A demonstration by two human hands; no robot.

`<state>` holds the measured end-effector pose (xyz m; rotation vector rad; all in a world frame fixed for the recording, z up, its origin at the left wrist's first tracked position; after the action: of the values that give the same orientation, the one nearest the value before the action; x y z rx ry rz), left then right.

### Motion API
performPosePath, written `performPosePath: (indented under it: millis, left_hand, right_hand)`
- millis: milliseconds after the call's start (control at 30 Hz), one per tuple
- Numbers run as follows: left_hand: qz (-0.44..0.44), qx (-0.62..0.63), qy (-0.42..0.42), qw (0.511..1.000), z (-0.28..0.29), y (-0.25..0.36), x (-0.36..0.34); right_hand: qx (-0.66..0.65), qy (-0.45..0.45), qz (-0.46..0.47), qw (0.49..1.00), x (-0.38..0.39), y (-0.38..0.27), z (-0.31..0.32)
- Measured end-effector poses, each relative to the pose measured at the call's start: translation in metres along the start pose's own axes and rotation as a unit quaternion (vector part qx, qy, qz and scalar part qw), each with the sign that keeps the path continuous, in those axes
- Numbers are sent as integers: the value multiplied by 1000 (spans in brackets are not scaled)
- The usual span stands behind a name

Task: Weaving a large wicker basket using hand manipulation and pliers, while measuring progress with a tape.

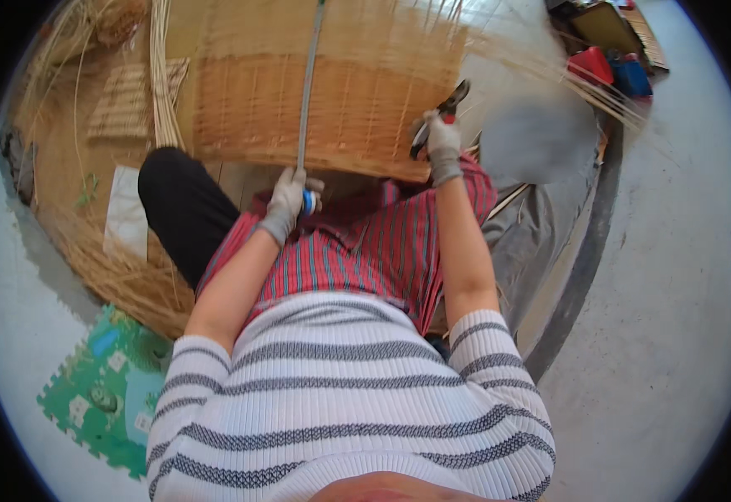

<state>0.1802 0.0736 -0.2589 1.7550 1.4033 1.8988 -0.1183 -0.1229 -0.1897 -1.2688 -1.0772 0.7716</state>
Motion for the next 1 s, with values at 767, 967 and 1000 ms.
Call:
performPosePath:
  millis: [767, 967, 1000]
  left_hand:
    - [16, -25, -67, 997, -39, -33, 5]
    - [24, -11, -82, 996, -40, -37, 5]
    - [27, 1, -89, 996, -42, -37, 4]
  right_hand:
    - [3, 25, -1, 1000, 32, -9, -4]
    - [10, 29, -11, 999, 39, -13, 1]
    - [10, 30, -10, 999, 38, -13, 2]
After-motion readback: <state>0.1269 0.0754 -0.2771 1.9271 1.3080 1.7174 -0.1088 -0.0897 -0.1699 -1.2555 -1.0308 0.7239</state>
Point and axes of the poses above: each hand's wrist, its own x-axis away from the middle knuckle, its own z-axis out of the back of the hand, y = z × x, the point moved 9 cm from there along -x, towards the middle knuckle, and after that the axes turned 8 degrees about y, right-handed, at the moved point
